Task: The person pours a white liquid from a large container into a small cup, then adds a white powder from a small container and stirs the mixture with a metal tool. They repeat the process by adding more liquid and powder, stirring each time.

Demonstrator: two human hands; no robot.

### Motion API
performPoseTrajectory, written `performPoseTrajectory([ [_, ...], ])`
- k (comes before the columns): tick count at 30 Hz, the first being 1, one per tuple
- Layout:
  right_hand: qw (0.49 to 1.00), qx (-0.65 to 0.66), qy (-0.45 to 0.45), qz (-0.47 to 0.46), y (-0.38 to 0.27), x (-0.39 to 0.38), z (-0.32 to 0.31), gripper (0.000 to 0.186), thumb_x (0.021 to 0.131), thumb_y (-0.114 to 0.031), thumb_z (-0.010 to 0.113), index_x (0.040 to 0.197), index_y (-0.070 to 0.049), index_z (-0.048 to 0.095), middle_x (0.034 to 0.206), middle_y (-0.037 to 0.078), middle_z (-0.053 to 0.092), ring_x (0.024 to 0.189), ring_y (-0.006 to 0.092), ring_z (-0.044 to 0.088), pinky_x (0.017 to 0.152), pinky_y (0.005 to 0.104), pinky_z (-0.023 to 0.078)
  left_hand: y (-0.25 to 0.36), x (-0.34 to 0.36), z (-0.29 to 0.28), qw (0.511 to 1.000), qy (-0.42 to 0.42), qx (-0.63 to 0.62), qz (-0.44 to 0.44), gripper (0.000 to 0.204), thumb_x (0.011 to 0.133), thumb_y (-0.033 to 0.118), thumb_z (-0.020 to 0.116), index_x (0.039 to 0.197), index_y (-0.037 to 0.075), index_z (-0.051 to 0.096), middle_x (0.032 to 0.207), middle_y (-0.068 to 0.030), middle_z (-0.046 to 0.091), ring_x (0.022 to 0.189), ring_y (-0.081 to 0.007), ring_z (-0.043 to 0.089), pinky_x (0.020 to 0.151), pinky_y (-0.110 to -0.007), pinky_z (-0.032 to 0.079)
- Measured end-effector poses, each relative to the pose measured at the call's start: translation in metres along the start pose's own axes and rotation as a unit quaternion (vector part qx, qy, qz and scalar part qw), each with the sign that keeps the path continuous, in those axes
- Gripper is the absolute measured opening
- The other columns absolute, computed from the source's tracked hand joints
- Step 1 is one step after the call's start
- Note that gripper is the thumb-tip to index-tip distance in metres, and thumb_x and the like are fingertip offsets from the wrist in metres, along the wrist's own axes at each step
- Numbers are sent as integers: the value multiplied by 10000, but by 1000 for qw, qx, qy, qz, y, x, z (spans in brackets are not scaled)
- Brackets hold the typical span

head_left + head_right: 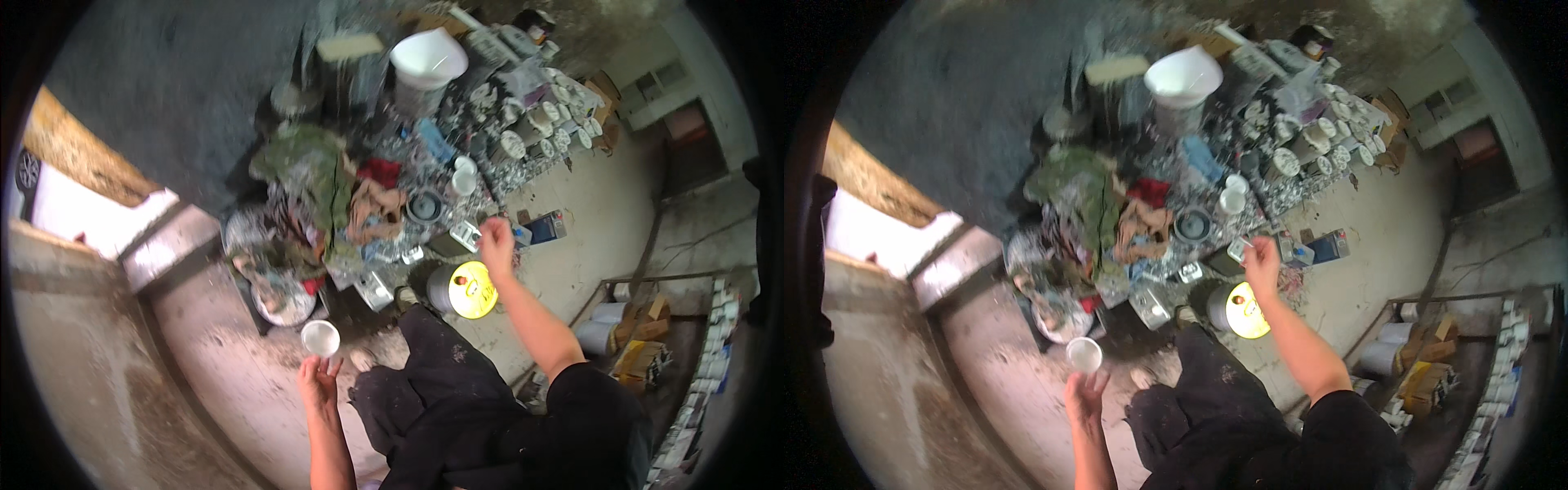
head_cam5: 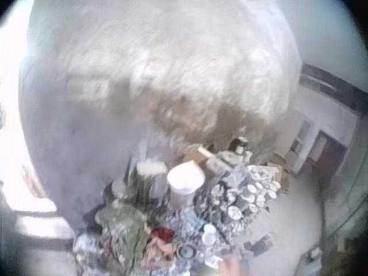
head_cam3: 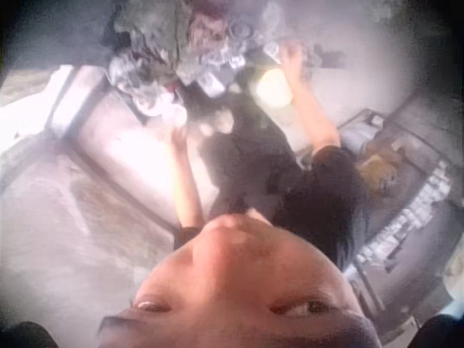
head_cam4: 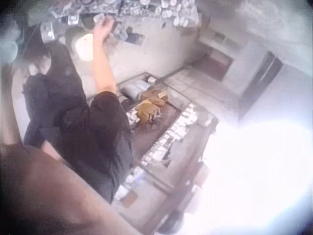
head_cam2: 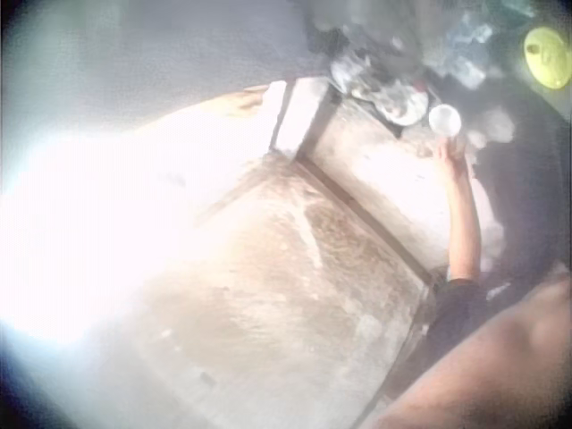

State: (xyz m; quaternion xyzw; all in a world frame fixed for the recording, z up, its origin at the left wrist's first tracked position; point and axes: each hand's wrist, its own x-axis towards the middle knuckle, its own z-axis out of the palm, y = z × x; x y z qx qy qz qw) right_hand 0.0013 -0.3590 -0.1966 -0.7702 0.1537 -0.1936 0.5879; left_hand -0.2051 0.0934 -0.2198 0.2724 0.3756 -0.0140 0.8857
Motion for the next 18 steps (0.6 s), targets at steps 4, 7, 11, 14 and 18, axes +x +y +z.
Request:
performPoseTrajectory([
  [4, 948, 288, 50, 128, -96, 151, 24, 400, 1021, -414, 698, 1235, -88, 610, 979, 33, 656, 727, 98, 593, 686, 280, 494, 24, 5, 66, 999, -17, 50, -6, 157, 916, 157, 758, 1011, 110, 642, 1159, -72, 674, 1221, -343, 604, 1071, -755, 429],
  [7, 844, 490, 84, 201, -141, 258, 50, 486, 999, -501, 708, 1278, -124, 579, 919, 24, 627, 650, 121, 506, 667, 295, 467, 28, -1, 119, 998, -13, 63, 13, 397, 901, 263, 786, 1220, 66, 655, 1345, -123, 654, 1410, -419, 503, 1131, -770, 353],
  [11, 834, 519, 129, 134, -171, 343, 61, 511, 1086, -460, 559, 1386, -47, 576, 934, 79, 633, 672, 186, 569, 676, 286, 508, 19, -1, 198, 998, -27, 52, 12, 440, 925, 260, 759, 1302, 88, 610, 1437, -134, 586, 1441, -409, 464, 1132, -752, 359],
  [14, 867, 478, 125, 67, -184, 358, 40, 472, 1153, -373, 399, 1362, 23, 548, 1312, 160, 640, 960, 322, 695, 812, 367, 592, 11, 5, 253, 997, -45, 67, 10, 378, 944, 262, 739, 1264, 116, 600, 1410, -121, 587, 1416, -396, 483, 1130, -744, 364],
  [18, 889, 457, -8, 31, -218, 333, -24, 406, 1109, -323, 553, 1325, 19, 579, 1294, 134, 678, 1001, 297, 720, 876, 344, 605, 7, 15, 310, 993, -63, 97, 28, 175, 973, 241, 695, 1088, 138, 614, 1143, -41, 640, 1325, -384, 553, 1080, -726, 434],
])
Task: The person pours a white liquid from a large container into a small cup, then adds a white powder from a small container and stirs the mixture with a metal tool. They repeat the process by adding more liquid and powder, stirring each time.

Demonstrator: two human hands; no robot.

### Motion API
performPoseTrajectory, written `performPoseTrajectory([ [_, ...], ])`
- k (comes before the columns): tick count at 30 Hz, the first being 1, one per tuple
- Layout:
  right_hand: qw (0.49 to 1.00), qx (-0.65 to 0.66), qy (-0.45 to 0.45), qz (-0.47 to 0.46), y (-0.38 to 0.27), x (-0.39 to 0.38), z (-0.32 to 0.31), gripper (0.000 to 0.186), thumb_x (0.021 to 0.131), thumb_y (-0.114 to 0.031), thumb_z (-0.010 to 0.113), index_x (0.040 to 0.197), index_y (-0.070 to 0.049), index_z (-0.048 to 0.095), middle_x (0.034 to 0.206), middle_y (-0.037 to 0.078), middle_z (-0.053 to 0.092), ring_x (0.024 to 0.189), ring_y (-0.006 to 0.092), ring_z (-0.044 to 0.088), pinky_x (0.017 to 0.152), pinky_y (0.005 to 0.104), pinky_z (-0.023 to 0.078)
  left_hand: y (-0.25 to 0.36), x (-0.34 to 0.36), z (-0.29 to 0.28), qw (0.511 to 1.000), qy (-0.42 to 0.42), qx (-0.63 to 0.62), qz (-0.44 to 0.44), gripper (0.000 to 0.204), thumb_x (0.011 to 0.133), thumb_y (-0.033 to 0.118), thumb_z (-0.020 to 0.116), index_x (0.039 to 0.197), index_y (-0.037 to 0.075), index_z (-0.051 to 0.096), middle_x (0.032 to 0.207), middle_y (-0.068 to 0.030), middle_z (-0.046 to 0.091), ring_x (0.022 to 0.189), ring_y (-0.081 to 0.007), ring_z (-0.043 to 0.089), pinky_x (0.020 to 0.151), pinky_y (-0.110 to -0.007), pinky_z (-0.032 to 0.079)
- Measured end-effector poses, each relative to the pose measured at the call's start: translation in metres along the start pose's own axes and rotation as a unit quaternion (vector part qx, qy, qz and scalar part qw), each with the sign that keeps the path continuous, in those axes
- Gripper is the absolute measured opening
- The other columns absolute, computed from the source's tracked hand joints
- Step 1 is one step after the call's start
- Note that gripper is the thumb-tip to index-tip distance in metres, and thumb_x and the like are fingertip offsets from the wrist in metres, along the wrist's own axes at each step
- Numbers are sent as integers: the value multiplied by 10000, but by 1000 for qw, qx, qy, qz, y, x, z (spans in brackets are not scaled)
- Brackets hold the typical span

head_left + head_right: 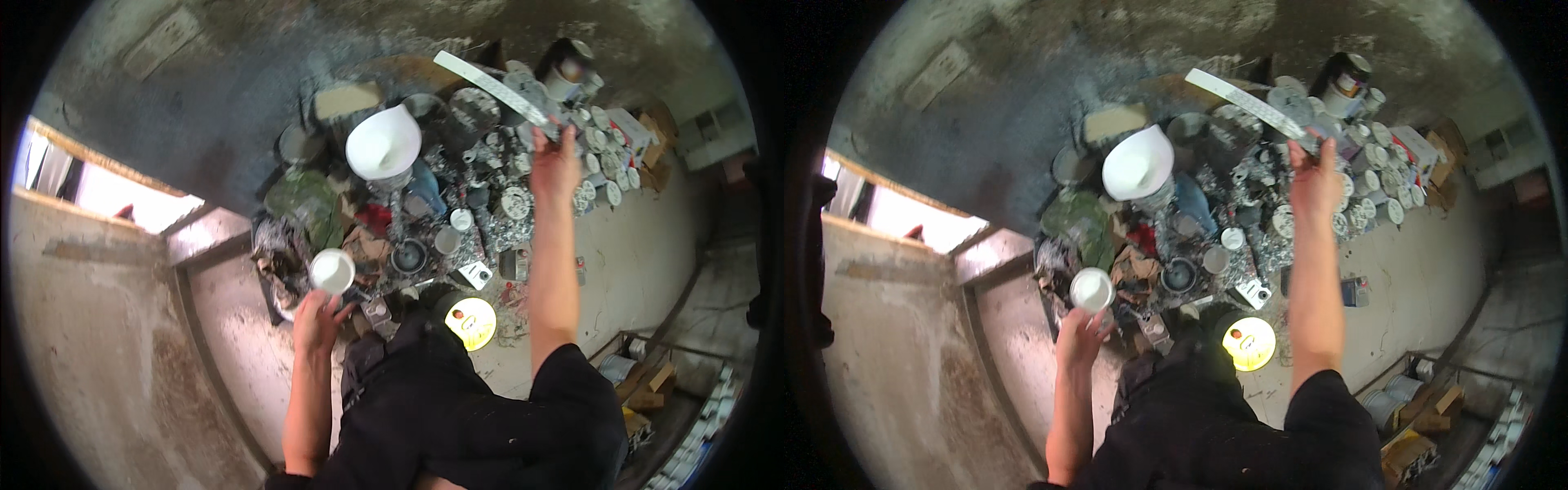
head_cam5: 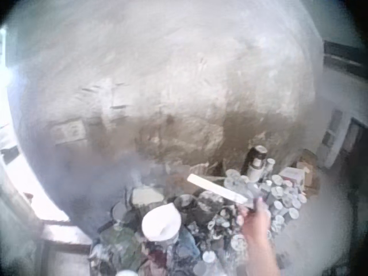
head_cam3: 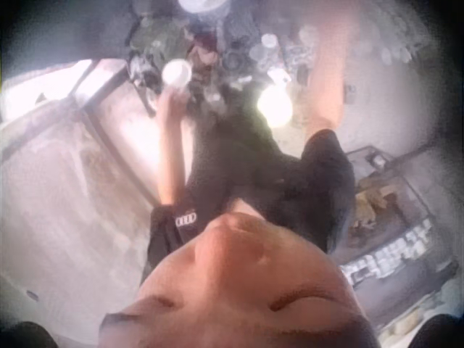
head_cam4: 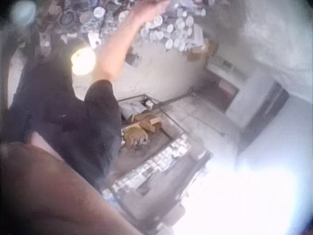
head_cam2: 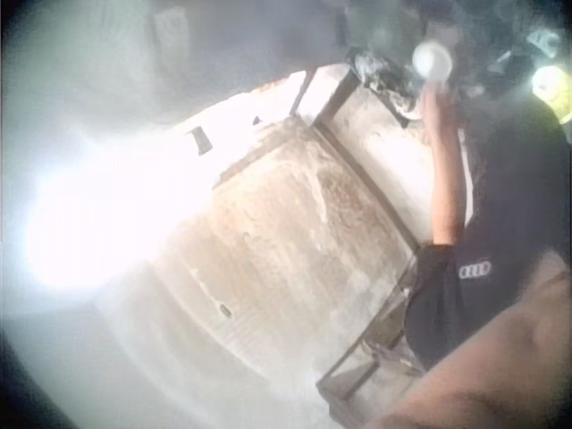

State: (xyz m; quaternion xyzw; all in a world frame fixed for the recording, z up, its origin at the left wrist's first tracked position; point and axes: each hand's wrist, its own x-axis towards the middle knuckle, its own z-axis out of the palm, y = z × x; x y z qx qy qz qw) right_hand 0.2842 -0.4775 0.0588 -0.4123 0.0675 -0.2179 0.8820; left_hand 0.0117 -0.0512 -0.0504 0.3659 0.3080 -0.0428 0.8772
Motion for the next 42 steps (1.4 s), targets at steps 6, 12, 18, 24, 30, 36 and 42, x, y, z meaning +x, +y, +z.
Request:
performPoseTrajectory([
  [6, 906, -266, -328, 40, -49, -96, 53, 185, 940, -23, 733, 1104, 60, 752, 964, 150, 754, 799, 192, 753, 689, 276, 593, 17, 15, 40, 999, 18, 31, -26, 126, 1000, 177, 689, 1073, 77, 669, 1199, -61, 671, 1284, -303, 586, 1062, -683, 451],
  [12, 659, -430, -605, -121, -2, -149, 118, 135, 884, -94, 807, 1004, -34, 792, 902, 112, 775, 783, 280, 751, 692, 351, 585, 16, 22, 39, 996, -33, 60, -55, 104, 999, 156, 688, 1065, 77, 674, 1184, -54, 680, 1232, -244, 612, 1039, -636, 468],
  [18, 620, -498, -601, -79, 34, -167, 144, 146, 914, -172, 779, 961, -34, 770, 902, 126, 771, 761, 313, 741, 659, 377, 578, 21, 29, 26, 996, -61, 40, -45, 100, 997, 133, 673, 1068, 64, 657, 1177, -75, 672, 1230, -280, 614, 1051, -665, 473],
  [24, 616, -531, -576, -88, 46, -183, 149, 150, 912, -167, 764, 952, -22, 763, 863, 141, 759, 715, 331, 727, 642, 385, 568, 11, 42, 17, 997, -57, 11, -51, 120, 993, 144, 683, 1080, 63, 665, 1172, -63, 675, 1210, -287, 630, 991, -637, 521],
  [30, 633, -502, -586, -72, 59, -190, 152, 183, 915, -228, 743, 931, -46, 763, 772, 179, 710, 704, 392, 693, 620, 447, 542, 2, 49, 13, 997, -46, 34, -53, 106, 995, 148, 682, 1064, 68, 674, 1187, -66, 683, 1204, -284, 645, 950, -620, 543],
  [36, 633, -497, -586, -97, 57, -182, 155, 224, 923, -249, 749, 925, -25, 754, 786, 182, 707, 709, 401, 687, 617, 455, 535, 2, 53, 13, 995, -51, 64, -64, 87, 991, 130, 680, 1052, 68, 671, 1189, -79, 692, 1199, -278, 653, 923, -608, 554],
  [42, 622, -508, -590, -83, 55, -186, 152, 242, 927, -261, 748, 914, -19, 751, 797, 182, 712, 722, 404, 690, 626, 454, 539, 2, 55, 14, 996, -68, 8, -52, 63, 993, 123, 673, 1034, 76, 673, 1115, -54, 678, 1155, -290, 654, 980, -672, 532],
])
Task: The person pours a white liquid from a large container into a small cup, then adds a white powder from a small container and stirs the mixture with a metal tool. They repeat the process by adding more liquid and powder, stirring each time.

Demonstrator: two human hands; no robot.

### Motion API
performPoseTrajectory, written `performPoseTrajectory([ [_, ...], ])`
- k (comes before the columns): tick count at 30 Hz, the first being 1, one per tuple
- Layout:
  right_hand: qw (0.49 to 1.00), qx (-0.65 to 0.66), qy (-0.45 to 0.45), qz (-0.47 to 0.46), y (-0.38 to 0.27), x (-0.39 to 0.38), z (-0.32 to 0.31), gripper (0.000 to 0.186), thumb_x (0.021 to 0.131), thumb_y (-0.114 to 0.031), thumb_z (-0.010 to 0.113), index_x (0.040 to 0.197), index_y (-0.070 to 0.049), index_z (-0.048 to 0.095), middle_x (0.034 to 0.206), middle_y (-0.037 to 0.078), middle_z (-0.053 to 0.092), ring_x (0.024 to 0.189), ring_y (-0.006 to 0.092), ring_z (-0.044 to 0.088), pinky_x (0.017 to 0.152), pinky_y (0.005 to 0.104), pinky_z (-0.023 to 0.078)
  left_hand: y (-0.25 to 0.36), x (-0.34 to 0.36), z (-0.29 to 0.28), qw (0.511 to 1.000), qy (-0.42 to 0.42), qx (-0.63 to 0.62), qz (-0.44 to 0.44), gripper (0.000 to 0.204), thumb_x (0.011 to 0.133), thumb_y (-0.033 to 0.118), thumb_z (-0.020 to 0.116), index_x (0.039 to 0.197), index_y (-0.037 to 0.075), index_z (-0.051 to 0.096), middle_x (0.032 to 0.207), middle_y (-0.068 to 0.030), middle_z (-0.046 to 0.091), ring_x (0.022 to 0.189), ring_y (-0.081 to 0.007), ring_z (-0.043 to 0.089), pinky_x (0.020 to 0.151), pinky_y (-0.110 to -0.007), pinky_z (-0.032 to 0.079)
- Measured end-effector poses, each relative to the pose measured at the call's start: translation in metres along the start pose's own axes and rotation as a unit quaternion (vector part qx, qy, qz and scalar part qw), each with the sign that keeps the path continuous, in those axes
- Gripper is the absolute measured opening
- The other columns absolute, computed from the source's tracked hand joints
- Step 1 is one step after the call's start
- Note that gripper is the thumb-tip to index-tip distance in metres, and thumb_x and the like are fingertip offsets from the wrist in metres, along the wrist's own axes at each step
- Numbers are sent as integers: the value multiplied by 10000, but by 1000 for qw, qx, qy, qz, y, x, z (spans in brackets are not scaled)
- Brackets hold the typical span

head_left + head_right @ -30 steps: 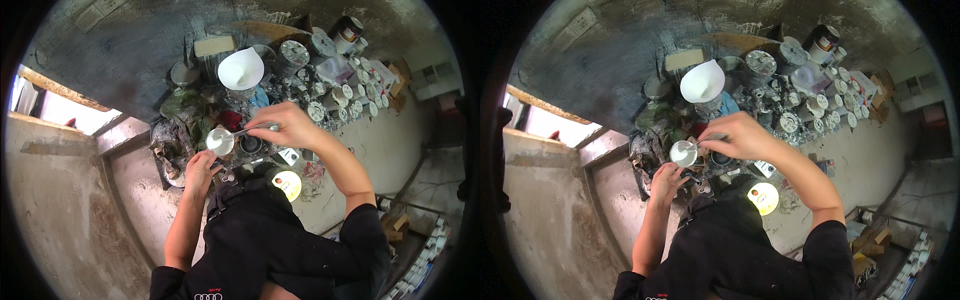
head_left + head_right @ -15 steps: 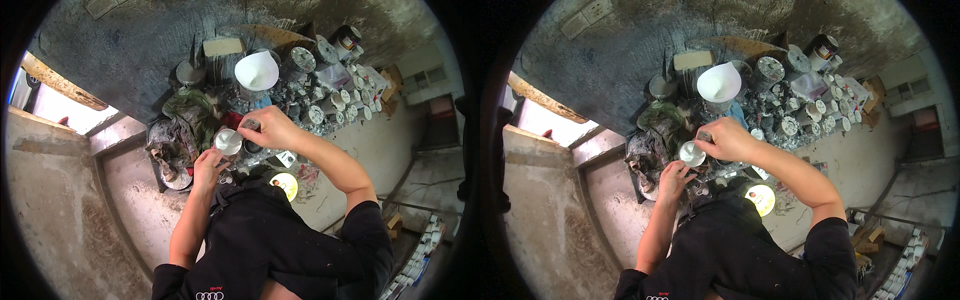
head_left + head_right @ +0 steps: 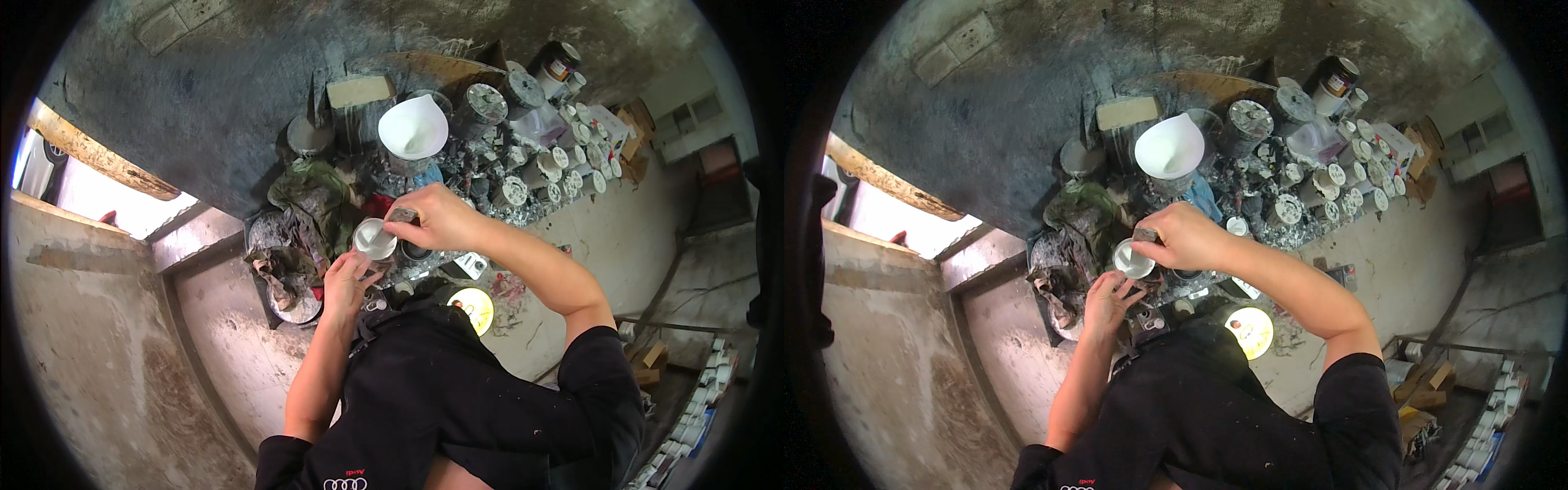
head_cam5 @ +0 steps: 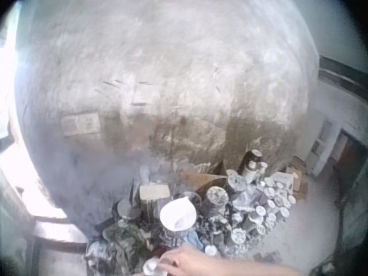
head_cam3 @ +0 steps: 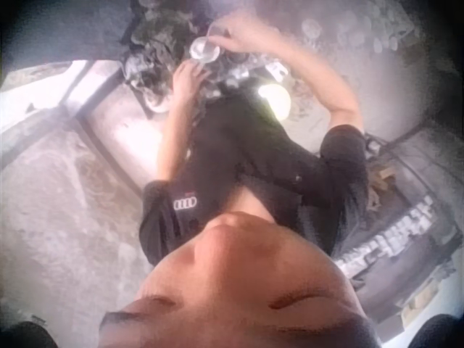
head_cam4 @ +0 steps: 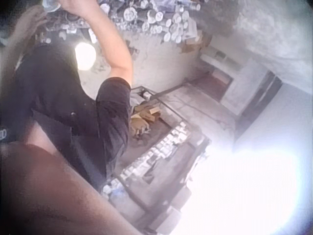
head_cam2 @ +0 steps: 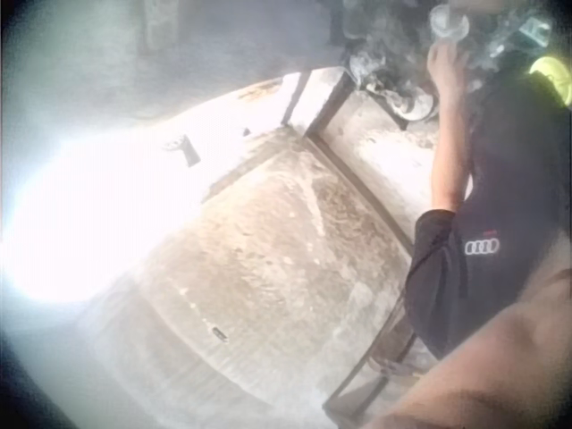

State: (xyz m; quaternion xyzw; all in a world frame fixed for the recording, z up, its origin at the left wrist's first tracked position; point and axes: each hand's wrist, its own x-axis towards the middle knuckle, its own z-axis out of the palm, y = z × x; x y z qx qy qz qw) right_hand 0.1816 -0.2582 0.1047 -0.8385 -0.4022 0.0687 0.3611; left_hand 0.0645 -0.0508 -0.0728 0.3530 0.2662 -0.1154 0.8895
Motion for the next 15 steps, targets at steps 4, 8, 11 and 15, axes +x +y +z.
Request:
performPoseTrajectory([
  [4, 1000, 8, 16, -13, 2, 2, -5, 231, 923, -243, 757, 927, -12, 757, 810, 183, 719, 716, 390, 686, 626, 435, 540, -1, -1, 6, 1000, 11, 15, -10, 73, 984, 125, 683, 1031, 69, 674, 1127, -44, 670, 1182, -302, 638, 995, -695, 520],
  [8, 1000, -7, 4, 2, 4, 1, -12, 251, 922, -265, 742, 899, -15, 738, 812, 181, 714, 759, 415, 689, 652, 463, 546, 5, -1, 12, 1000, 3, 12, 2, 83, 981, 124, 687, 1041, 69, 672, 1130, -49, 675, 1160, -267, 640, 986, -662, 538],
  [11, 1000, 8, -14, -7, 4, -1, -11, 238, 926, -255, 735, 898, -19, 738, 809, 175, 711, 759, 412, 687, 658, 466, 544, 6, -2, 15, 1000, -2, 5, -2, 87, 975, 100, 687, 1052, 69, 661, 1131, -50, 692, 1098, -198, 659, 972, -620, 558],
  [15, 999, 0, 7, -54, 8, -1, -12, 191, 923, -211, 758, 941, -21, 759, 826, 157, 731, 719, 368, 697, 631, 419, 544, 2, -4, 19, 1000, 4, 14, -17, 115, 973, 107, 694, 1074, 63, 660, 1126, -58, 693, 1097, -209, 660, 969, -630, 557],
])
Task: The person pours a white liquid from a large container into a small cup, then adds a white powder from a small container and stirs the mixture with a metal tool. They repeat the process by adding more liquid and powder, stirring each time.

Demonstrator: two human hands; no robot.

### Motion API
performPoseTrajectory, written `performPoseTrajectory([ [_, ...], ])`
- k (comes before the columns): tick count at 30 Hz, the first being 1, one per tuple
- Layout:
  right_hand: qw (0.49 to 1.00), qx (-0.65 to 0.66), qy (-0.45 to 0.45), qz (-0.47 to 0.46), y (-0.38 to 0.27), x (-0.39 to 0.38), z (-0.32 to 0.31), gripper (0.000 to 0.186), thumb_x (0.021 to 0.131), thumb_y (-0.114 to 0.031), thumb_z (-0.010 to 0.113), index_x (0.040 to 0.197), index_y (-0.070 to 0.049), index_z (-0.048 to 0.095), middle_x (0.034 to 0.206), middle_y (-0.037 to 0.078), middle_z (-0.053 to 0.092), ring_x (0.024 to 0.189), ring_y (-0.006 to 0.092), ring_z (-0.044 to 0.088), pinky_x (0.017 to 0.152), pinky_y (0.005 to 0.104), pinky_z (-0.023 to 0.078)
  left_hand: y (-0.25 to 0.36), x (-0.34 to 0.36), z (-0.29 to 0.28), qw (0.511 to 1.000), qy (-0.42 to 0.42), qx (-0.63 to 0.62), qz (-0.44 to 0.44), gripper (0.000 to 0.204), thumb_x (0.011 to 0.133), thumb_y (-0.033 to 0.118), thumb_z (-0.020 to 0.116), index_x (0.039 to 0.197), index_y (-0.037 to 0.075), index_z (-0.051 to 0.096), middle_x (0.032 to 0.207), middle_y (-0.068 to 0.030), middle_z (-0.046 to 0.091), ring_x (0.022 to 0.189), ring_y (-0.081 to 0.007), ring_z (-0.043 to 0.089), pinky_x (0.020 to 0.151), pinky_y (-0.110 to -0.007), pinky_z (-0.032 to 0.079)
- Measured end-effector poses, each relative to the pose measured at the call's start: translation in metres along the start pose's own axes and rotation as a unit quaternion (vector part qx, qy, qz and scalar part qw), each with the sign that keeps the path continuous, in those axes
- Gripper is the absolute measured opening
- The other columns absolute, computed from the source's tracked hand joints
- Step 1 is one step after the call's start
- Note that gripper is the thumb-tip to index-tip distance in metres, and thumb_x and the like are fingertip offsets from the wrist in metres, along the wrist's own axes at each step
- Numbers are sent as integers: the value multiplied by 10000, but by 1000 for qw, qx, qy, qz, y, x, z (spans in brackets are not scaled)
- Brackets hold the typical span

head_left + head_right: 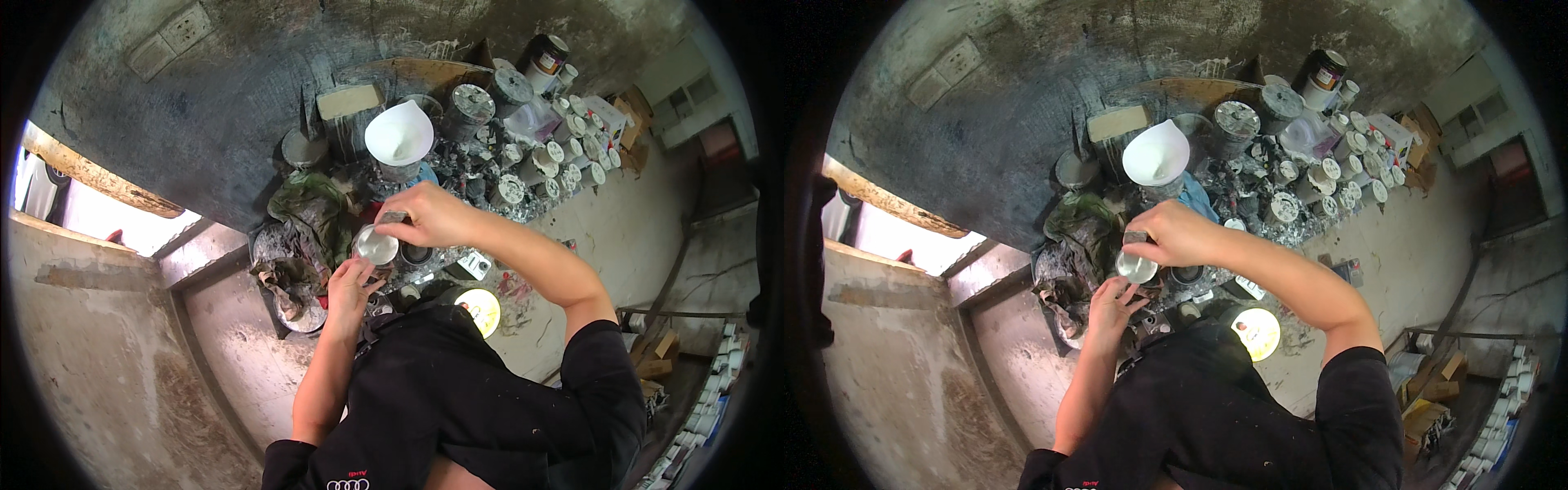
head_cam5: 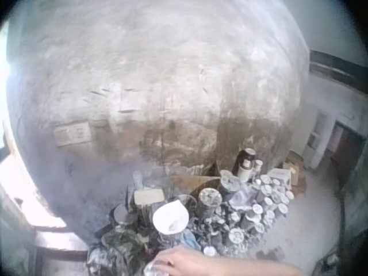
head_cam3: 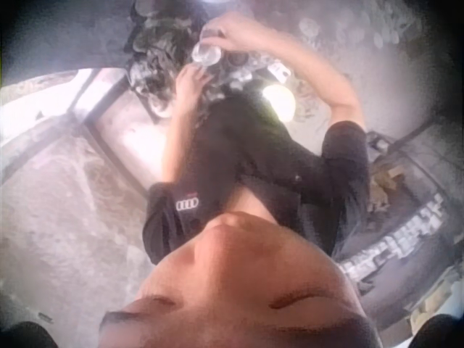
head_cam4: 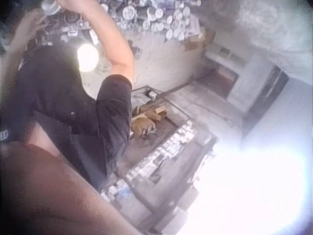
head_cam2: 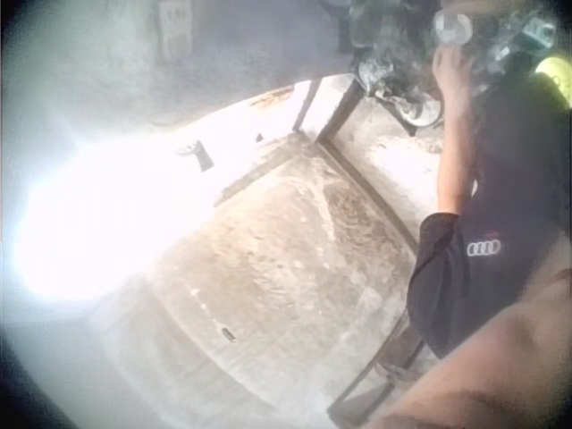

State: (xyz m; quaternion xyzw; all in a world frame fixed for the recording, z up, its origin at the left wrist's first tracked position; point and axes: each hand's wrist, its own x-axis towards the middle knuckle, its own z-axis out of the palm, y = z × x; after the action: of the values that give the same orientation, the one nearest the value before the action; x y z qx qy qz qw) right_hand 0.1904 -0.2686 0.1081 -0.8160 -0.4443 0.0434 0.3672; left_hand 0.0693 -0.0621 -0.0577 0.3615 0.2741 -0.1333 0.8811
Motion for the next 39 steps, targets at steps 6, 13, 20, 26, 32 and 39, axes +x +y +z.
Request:
performPoseTrajectory([
  [6, 999, -13, -25, 28, 1, -4, -5, 257, 927, -264, 736, 908, -8, 744, 805, 185, 711, 760, 419, 687, 670, 476, 547, 4, -1, 4, 1000, -11, -3, 1, 137, 975, 120, 702, 1090, 62, 658, 1138, -64, 696, 1135, -231, 660, 974, -647, 542],
  [13, 1000, -24, -7, 6, 0, -6, -8, 265, 924, -254, 749, 959, 9, 762, 846, 191, 735, 777, 401, 707, 688, 456, 563, -1, -3, 9, 1000, -3, 14, -14, 83, 969, 126, 706, 1024, 66, 688, 1133, -61, 669, 1221, -352, 622, 988, -731, 504],
  [20, 999, 0, -38, -26, 0, -12, -7, 188, 932, -198, 763, 950, -10, 760, 845, 154, 742, 752, 357, 712, 665, 411, 569, -6, 0, 5, 1000, -14, 3, -11, 83, 965, 115, 706, 1024, 58, 689, 1131, -78, 674, 1221, -377, 623, 988, -759, 490],
  [26, 1000, -16, -11, 21, 3, -13, -11, 256, 935, -268, 735, 874, -20, 732, 816, 182, 719, 762, 416, 687, 671, 482, 542, -4, 0, 6, 1000, -25, 7, -14, 95, 971, 125, 700, 1039, 60, 683, 1130, -80, 671, 1228, -381, 625, 994, -760, 486],
  [32, 998, -43, -46, 0, 2, -17, -6, 195, 937, -202, 756, 922, -8, 750, 829, 161, 736, 751, 372, 707, 656, 431, 560, -7, -6, 10, 1000, -18, 4, -18, 109, 975, 137, 704, 1054, 64, 681, 1081, -75, 647, 1234, -393, 621, 1003, -766, 478],
  [39, 1000, 2, -15, -1, 3, -15, -8, 199, 933, -206, 760, 948, -7, 760, 854, 160, 747, 767, 369, 717, 672, 419, 565, -8, -3, 6, 999, -18, 14, -22, 110, 971, 132, 707, 1050, 60, 682, 1100, -79, 646, 1227, -389, 612, 1000, -766, 483],
])
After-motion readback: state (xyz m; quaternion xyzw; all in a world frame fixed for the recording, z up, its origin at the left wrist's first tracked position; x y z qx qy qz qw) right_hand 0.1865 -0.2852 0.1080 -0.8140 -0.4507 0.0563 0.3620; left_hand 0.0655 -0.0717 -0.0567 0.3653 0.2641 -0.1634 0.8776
